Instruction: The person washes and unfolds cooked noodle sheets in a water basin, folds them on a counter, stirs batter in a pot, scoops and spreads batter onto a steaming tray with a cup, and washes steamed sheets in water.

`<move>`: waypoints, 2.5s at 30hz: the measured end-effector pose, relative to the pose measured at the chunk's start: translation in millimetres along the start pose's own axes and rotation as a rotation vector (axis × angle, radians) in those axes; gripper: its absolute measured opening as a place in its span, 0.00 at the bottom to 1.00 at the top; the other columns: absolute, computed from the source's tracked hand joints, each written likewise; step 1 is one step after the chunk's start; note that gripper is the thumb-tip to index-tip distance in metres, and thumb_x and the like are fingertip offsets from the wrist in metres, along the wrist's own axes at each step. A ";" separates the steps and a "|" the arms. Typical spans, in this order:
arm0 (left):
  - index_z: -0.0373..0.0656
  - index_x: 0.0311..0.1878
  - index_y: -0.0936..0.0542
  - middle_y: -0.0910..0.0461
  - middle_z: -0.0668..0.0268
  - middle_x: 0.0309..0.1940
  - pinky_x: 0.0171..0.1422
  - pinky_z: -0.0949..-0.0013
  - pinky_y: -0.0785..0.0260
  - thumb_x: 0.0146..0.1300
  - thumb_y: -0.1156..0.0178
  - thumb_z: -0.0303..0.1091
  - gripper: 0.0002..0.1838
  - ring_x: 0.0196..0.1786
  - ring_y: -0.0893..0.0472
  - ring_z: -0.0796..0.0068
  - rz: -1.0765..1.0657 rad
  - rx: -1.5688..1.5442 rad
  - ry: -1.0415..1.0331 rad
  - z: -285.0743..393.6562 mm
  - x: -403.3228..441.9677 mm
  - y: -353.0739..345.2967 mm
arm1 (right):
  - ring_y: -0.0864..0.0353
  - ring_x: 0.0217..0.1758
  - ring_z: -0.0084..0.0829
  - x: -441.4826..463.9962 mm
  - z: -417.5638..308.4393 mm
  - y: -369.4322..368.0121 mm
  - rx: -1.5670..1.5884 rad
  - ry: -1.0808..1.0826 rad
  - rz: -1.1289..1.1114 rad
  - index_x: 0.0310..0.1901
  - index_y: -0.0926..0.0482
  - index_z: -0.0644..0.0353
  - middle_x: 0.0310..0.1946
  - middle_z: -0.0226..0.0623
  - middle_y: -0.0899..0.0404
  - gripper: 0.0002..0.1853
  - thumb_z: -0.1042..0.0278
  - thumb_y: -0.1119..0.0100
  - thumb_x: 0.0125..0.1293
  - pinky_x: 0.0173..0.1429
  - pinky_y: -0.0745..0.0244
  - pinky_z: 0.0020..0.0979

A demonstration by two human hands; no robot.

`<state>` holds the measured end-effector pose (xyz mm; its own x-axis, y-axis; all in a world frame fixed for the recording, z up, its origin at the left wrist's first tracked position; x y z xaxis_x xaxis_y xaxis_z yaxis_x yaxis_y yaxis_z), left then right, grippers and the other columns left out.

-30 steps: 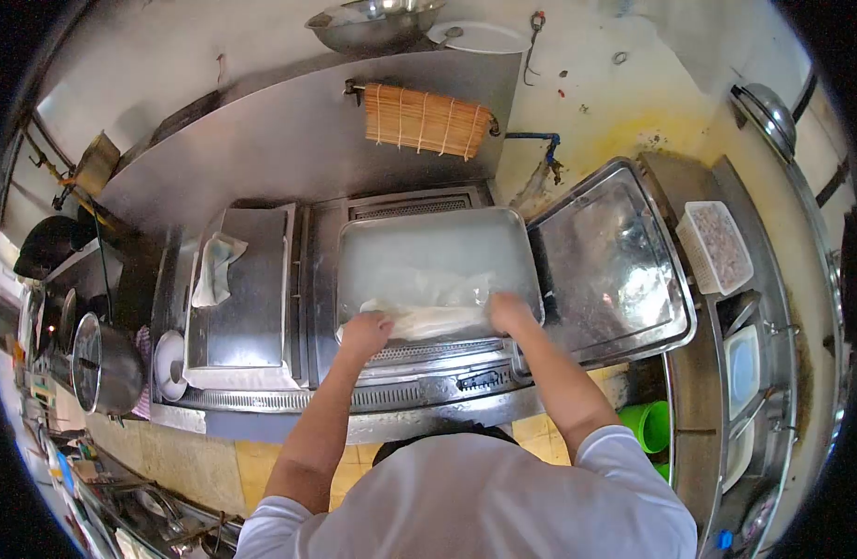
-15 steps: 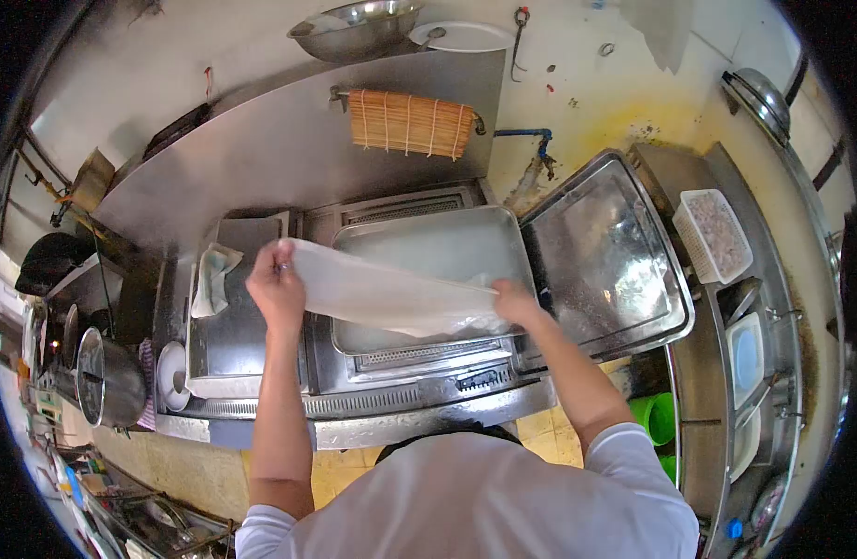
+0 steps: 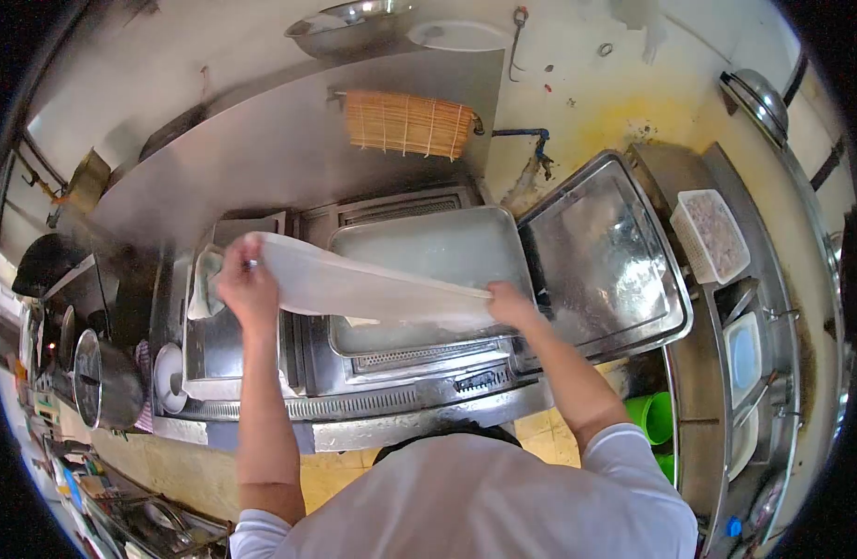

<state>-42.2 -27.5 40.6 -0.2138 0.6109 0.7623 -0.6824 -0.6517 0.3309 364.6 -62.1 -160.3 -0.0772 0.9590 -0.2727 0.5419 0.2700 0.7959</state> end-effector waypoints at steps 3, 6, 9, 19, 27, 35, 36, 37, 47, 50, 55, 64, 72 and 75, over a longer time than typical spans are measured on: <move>0.40 0.46 0.14 0.12 0.60 0.41 0.48 0.69 0.21 0.51 0.43 0.11 0.21 0.42 0.13 0.67 -0.274 -0.106 0.019 -4.4 -54.2 -41.3 | 0.19 0.61 0.51 -8.4 -36.7 27.9 -0.142 0.085 0.108 0.54 0.18 0.66 0.54 0.54 0.17 0.22 0.71 0.39 0.56 0.69 0.26 0.44; 0.45 0.44 0.13 0.12 0.59 0.44 0.45 0.65 0.18 0.47 0.41 0.12 0.22 0.43 0.11 0.60 -0.440 -0.209 -0.167 46.2 -89.4 -81.2 | 0.20 0.62 0.50 -10.3 -141.9 26.9 0.364 0.448 0.279 0.58 0.20 0.68 0.55 0.55 0.18 0.25 0.70 0.35 0.57 0.70 0.27 0.42; 0.44 0.43 0.13 0.12 0.57 0.44 0.45 0.63 0.17 0.48 0.41 0.12 0.21 0.43 0.11 0.58 -0.432 -0.271 -0.196 65.1 -57.1 -64.4 | 0.20 0.62 0.48 -30.2 -179.4 18.6 0.521 0.174 0.008 0.60 0.20 0.66 0.57 0.57 0.19 0.25 0.65 0.37 0.62 0.71 0.28 0.38; 0.43 0.45 0.14 0.11 0.59 0.42 0.46 0.65 0.20 0.49 0.42 0.12 0.21 0.41 0.11 0.66 -0.330 -0.153 -0.055 6.6 -70.3 -52.5 | 0.17 0.58 0.48 3.9 -66.1 14.0 0.103 0.285 0.328 0.51 0.15 0.62 0.50 0.52 0.16 0.16 0.71 0.41 0.61 0.64 0.24 0.43; 0.37 0.44 0.15 0.13 0.54 0.37 0.45 0.68 0.22 0.59 0.44 0.13 0.14 0.38 0.14 0.68 -0.089 -0.161 -0.035 18.9 -6.6 -10.0 | 0.17 0.59 0.50 11.1 -49.3 -40.6 0.174 0.013 0.118 0.62 0.20 0.61 0.57 0.54 0.18 0.23 0.75 0.43 0.63 0.66 0.25 0.41; 0.44 0.43 0.13 0.13 0.53 0.40 0.53 0.54 0.22 0.60 0.36 0.29 0.09 0.46 0.14 0.50 -0.886 0.226 0.101 -105.5 -176.8 -66.8 | 0.17 0.57 0.51 -31.4 -10.5 -28.7 -0.349 0.177 0.222 0.49 0.16 0.68 0.50 0.56 0.16 0.15 0.73 0.45 0.64 0.64 0.23 0.49; 0.46 0.45 0.13 0.12 0.54 0.44 0.54 0.55 0.22 0.65 0.37 0.31 0.08 0.48 0.14 0.51 -1.164 0.396 0.026 -105.9 -195.0 -77.9 | 0.17 0.56 0.51 -27.3 -4.6 -33.1 -0.340 0.052 0.112 0.48 0.16 0.67 0.49 0.56 0.16 0.15 0.73 0.44 0.63 0.63 0.23 0.48; 0.45 0.44 0.13 0.13 0.54 0.43 0.53 0.53 0.22 0.64 0.37 0.33 0.08 0.47 0.14 0.48 -1.140 0.364 0.089 -97.9 -198.9 -81.8 | 0.17 0.56 0.51 -18.9 3.1 -38.0 -0.329 -0.072 0.004 0.47 0.16 0.67 0.49 0.55 0.16 0.14 0.73 0.43 0.62 0.63 0.22 0.48; 0.38 0.45 0.15 0.12 0.55 0.42 0.50 0.65 0.21 0.58 0.39 0.14 0.14 0.44 0.12 0.58 -0.524 -0.359 -0.111 80.2 -76.4 -85.0 | 0.15 0.55 0.48 -13.4 -166.2 24.0 0.429 0.264 0.086 0.49 0.17 0.66 0.49 0.59 0.16 0.15 0.71 0.45 0.64 0.62 0.22 0.41; 0.35 0.46 0.15 0.11 0.61 0.42 0.50 0.65 0.20 0.51 0.47 0.10 0.21 0.44 0.13 0.68 -0.355 -0.399 0.062 55.6 -27.4 -44.7 | 0.14 0.51 0.48 7.0 -92.7 -30.0 0.192 0.299 0.299 0.53 0.18 0.66 0.47 0.61 0.16 0.17 0.73 0.47 0.65 0.59 0.22 0.41; 0.38 0.47 0.14 0.12 0.56 0.40 0.51 0.67 0.21 0.54 0.41 0.13 0.18 0.44 0.12 0.69 -0.226 -0.128 0.140 0.4 -39.3 -19.8 | 0.16 0.53 0.53 -11.5 -5.2 11.9 0.024 -0.030 0.128 0.53 0.17 0.64 0.48 0.55 0.15 0.17 0.73 0.44 0.62 0.61 0.23 0.44; 0.37 0.45 0.14 0.11 0.57 0.40 0.53 0.66 0.20 0.49 0.46 0.11 0.21 0.45 0.13 0.69 -0.490 -0.340 0.096 72.5 -55.8 -33.5 | 0.16 0.50 0.54 -14.1 -120.9 -8.0 0.284 0.248 0.057 0.47 0.16 0.63 0.45 0.54 0.15 0.14 0.71 0.44 0.62 0.59 0.21 0.46; 0.36 0.43 0.14 0.12 0.58 0.42 0.52 0.69 0.21 0.50 0.46 0.11 0.19 0.47 0.12 0.68 -0.456 -0.193 -0.061 46.3 -87.8 -50.9 | 0.15 0.50 0.51 -28.9 -116.6 22.4 0.337 0.415 0.311 0.47 0.17 0.68 0.43 0.54 0.15 0.15 0.71 0.45 0.61 0.61 0.22 0.44; 0.41 0.44 0.13 0.11 0.59 0.42 0.50 0.66 0.19 0.48 0.44 0.12 0.21 0.44 0.11 0.67 -0.454 -0.217 -0.079 83.0 -74.6 -53.3 | 0.16 0.51 0.55 -39.8 -170.2 17.4 0.488 0.362 0.101 0.45 0.17 0.66 0.44 0.57 0.16 0.14 0.71 0.46 0.61 0.61 0.23 0.47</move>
<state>68.1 -75.7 12.2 0.1859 0.7695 0.6110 -0.8258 -0.2146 0.5215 234.7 -80.9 -43.6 -0.2383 0.9693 0.0604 0.8753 0.1874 0.4459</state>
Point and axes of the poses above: each hand's wrist, its own x-axis towards the middle knuckle, its own y-axis out of the back of the hand, z = x × y, the point moved 1 cm from there along x, towards the middle knuckle
